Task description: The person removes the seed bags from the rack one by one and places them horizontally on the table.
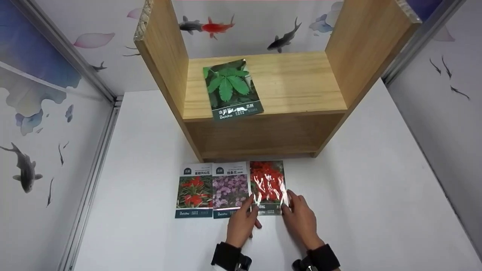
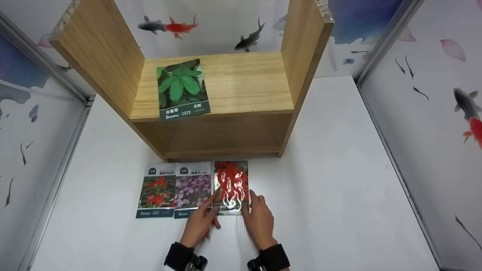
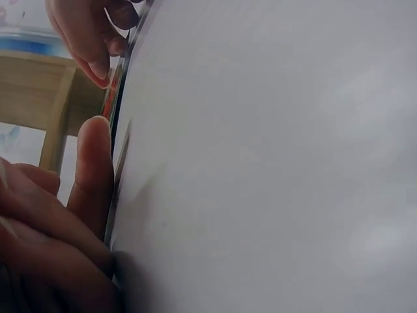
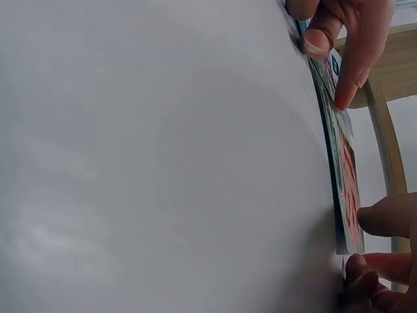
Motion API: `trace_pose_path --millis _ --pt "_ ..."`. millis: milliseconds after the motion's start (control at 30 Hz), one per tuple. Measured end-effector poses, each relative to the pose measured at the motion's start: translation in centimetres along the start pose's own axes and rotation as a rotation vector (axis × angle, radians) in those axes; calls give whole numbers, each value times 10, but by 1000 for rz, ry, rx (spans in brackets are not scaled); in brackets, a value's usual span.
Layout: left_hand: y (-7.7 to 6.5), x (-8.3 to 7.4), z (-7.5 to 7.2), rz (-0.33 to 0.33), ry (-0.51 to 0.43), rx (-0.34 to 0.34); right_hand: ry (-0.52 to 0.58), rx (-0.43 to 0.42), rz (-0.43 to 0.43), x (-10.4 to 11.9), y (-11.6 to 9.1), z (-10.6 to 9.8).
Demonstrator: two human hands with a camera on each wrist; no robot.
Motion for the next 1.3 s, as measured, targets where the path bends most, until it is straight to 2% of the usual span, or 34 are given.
trace_pose_path --millis 233,400,500,600,733,833,1067,1133,1300 --pt "-2 -3 4 36 -118 28 86 32 27 -3 4 -5" --pt "-3 -18 -11 84 -242 -1 172 24 1 10 11 -19" --pt "-6 -36 -28 143 -307 -44 246 13 -25 23 15 -32" --pt "-15 -63 -49 227 -347 -90 331 17 -57 39 18 -43" --pt "-29 -104 -73 369 -330 -156 419 29 -117 63 19 -56" --pt "-33 -123 -87 438 -318 -199 456 25 -172 81 22 -66" --pt "-17 -133 -111 582 -320 -264 531 -14 -275 114 37 -95" --pt "-3 -123 -114 663 -327 -277 567 -12 -295 121 41 -100" --pt "3 -140 -131 677 -296 -295 639 0 -360 137 46 -109"
Point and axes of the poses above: each hand's wrist, its own y-axis towards the middle knuckle, its own z-axis out of the palm, x = y × z, the point moved 8 cm from there along y, towards the middle knuckle, and after that the axes turned 3 degrees about -y, right-handed, at the moved point
